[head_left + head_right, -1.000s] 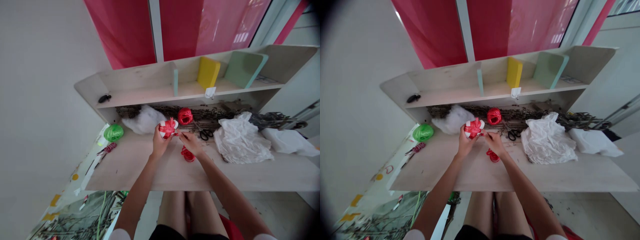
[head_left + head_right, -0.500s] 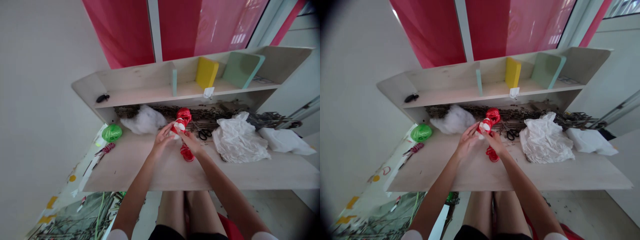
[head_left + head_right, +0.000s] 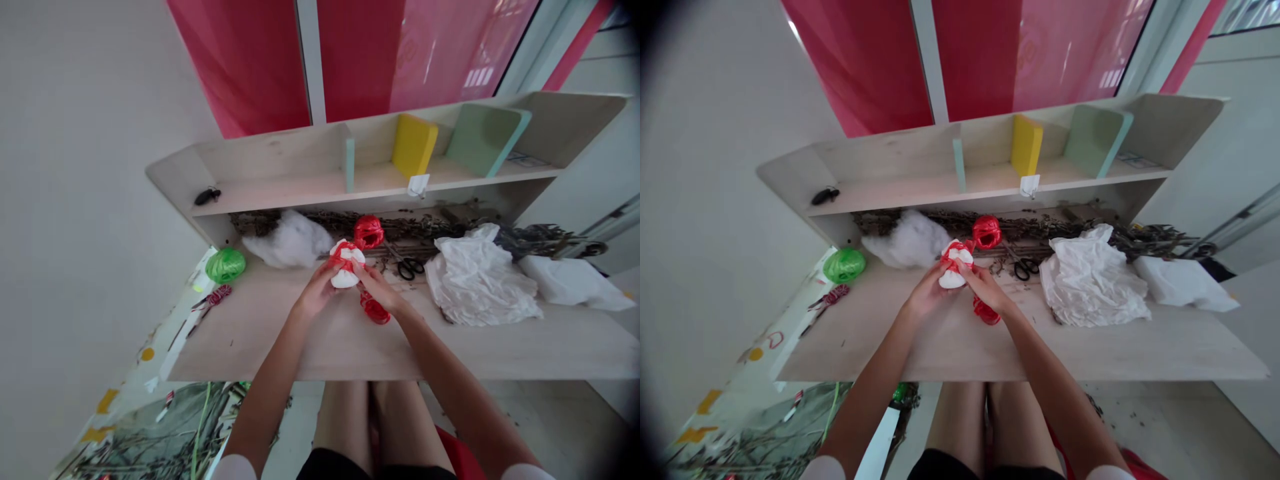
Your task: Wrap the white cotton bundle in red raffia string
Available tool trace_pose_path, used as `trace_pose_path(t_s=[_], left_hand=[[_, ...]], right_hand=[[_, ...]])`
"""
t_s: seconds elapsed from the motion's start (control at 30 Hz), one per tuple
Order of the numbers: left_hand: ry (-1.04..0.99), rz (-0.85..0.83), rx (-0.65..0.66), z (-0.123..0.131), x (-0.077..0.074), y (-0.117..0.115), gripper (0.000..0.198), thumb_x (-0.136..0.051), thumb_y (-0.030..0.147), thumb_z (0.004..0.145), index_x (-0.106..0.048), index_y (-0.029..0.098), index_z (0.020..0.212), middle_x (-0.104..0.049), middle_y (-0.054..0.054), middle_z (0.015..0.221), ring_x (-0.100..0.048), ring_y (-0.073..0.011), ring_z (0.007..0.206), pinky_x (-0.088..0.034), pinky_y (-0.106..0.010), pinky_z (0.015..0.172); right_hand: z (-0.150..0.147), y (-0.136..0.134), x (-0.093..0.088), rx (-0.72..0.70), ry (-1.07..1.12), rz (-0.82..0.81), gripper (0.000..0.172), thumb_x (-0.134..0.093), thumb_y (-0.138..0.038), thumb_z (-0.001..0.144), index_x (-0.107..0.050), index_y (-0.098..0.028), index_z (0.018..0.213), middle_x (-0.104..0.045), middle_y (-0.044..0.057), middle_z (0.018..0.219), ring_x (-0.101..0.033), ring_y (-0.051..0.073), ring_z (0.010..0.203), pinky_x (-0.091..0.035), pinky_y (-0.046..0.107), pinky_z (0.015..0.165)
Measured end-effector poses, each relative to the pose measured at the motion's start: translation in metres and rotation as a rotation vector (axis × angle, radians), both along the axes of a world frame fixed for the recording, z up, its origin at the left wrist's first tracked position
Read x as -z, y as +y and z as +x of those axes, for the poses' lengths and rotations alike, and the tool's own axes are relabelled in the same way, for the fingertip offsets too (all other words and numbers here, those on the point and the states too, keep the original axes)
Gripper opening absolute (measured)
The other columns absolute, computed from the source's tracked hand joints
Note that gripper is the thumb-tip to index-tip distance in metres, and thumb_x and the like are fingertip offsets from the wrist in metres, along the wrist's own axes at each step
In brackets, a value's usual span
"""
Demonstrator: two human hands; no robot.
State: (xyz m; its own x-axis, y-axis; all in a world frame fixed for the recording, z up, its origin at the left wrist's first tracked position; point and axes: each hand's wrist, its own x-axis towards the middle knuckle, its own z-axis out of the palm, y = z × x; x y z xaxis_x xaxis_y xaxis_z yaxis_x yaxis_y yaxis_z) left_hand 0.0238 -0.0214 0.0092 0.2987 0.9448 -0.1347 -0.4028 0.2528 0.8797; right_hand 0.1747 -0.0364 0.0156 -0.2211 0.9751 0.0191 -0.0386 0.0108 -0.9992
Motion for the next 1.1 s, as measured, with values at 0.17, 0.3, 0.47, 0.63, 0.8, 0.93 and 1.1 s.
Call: trace_pose_path(t_s=[0.17, 0.3, 0.47, 0.63, 0.8, 0.93, 1.1], left_hand=[[0.011, 0.022, -0.189, 0.002, -0.002, 0.006, 0.047, -0.081, 0.031, 0.058, -0.064, 0.021, 0.101, -0.071, -0.004, 0.102, -0.065, -0.0268, 0.103, -0.052, -0.040, 0.091], [-0.019, -0.037, -0.176, -0.007, 0.000, 0.012, 0.040, -0.077, 0.035, 0.064, -0.064, 0.021, 0.099, -0.071, -0.006, 0.103, -0.063, -0.0294, 0.110, -0.051, -0.044, 0.094], [-0.178, -0.089, -0.153, -0.022, -0.003, 0.017, 0.041, -0.066, 0.041, 0.071, -0.062, 0.022, 0.106, -0.070, -0.008, 0.111, -0.063, -0.0270, 0.111, -0.049, -0.045, 0.098], [-0.272, -0.140, -0.105, -0.027, -0.008, 0.016, 0.045, -0.060, 0.042, 0.074, -0.060, 0.019, 0.112, -0.069, -0.010, 0.115, -0.062, -0.0281, 0.114, -0.047, -0.046, 0.101], [-0.278, -0.130, -0.083, -0.025, -0.011, 0.013, 0.051, -0.055, 0.047, 0.076, -0.058, 0.018, 0.118, -0.063, -0.012, 0.127, -0.056, -0.0284, 0.124, -0.046, -0.045, 0.101], [-0.274, -0.141, -0.067, -0.027, -0.010, 0.013, 0.052, -0.057, 0.050, 0.075, -0.059, 0.019, 0.117, -0.064, -0.012, 0.126, -0.058, -0.0302, 0.121, -0.048, -0.047, 0.098], [-0.180, -0.156, -0.140, -0.025, -0.002, 0.017, 0.043, -0.066, 0.043, 0.071, -0.062, 0.024, 0.110, -0.070, -0.007, 0.112, -0.068, -0.0263, 0.101, -0.053, -0.042, 0.089]], right_hand=[[0.002, 0.005, 0.007, 0.122, -0.174, 0.076, 0.059, -0.043, -0.078, 0.077, -0.041, -0.021, 0.061, -0.031, -0.005, 0.055, -0.028, 0.010, 0.054, -0.020, 0.026, 0.050], [0.006, 0.008, 0.010, 0.096, -0.139, 0.064, 0.055, -0.047, -0.073, 0.078, -0.045, -0.021, 0.064, -0.032, -0.006, 0.057, -0.029, 0.010, 0.053, -0.021, 0.025, 0.049], [0.010, 0.006, 0.001, 0.122, -0.107, 0.112, 0.045, -0.065, -0.062, 0.067, -0.060, -0.019, 0.078, -0.047, -0.004, 0.063, -0.035, 0.010, 0.056, -0.026, 0.024, 0.051], [0.011, 0.007, 0.001, 0.191, -0.101, 0.114, 0.046, -0.061, -0.065, 0.071, -0.058, -0.019, 0.070, -0.039, -0.005, 0.055, -0.031, 0.010, 0.051, -0.024, 0.025, 0.048], [0.012, 0.011, 0.008, 0.224, -0.110, 0.082, 0.053, -0.057, -0.071, 0.073, -0.059, -0.019, 0.064, -0.035, -0.006, 0.050, -0.031, 0.010, 0.046, -0.025, 0.026, 0.044], [0.011, 0.011, 0.009, 0.254, -0.089, 0.065, 0.054, -0.058, -0.071, 0.071, -0.061, -0.018, 0.065, -0.033, -0.007, 0.049, -0.029, 0.009, 0.044, -0.023, 0.025, 0.043], [0.010, 0.008, 0.002, 0.177, 0.035, -0.031, 0.051, -0.064, -0.071, 0.066, -0.057, -0.020, 0.065, -0.027, -0.009, 0.046, -0.021, 0.007, 0.041, -0.015, 0.025, 0.042]])
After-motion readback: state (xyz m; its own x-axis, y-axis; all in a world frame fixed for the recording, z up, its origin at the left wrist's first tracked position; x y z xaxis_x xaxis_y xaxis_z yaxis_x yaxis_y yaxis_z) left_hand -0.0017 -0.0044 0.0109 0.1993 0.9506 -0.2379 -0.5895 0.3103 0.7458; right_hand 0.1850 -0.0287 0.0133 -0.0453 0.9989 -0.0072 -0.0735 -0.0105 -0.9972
